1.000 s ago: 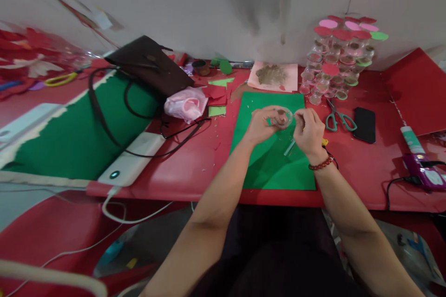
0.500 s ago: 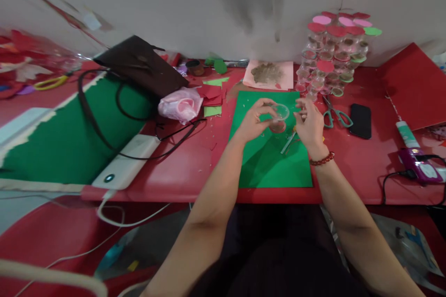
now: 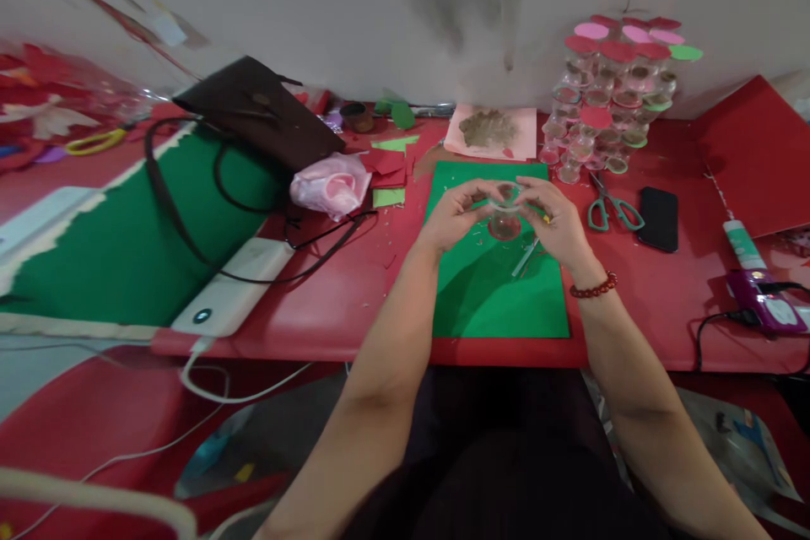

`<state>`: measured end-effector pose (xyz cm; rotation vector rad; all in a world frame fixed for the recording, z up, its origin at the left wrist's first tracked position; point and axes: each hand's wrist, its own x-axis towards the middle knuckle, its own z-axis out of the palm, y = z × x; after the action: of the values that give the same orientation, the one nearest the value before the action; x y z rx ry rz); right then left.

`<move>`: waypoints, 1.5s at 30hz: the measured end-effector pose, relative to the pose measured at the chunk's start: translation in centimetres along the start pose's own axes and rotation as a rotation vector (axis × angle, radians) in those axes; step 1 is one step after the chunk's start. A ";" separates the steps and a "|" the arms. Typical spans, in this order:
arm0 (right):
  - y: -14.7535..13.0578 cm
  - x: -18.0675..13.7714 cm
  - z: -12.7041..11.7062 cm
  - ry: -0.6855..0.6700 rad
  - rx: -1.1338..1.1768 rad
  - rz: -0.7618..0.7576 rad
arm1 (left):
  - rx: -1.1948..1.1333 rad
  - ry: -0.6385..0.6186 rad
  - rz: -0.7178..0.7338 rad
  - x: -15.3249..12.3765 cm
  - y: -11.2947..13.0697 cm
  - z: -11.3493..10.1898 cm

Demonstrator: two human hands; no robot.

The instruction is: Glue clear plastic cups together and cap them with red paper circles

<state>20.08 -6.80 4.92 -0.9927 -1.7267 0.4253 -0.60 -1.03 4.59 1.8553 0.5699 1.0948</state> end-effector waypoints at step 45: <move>-0.3 -1.0 1.7 0.026 -0.340 0.056 | 0.743 0.041 0.083 -0.6 1.4 0.4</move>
<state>18.48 -7.48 3.84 -1.2844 -1.7864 0.1539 -0.61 -2.31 5.40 2.5067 1.0305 1.0536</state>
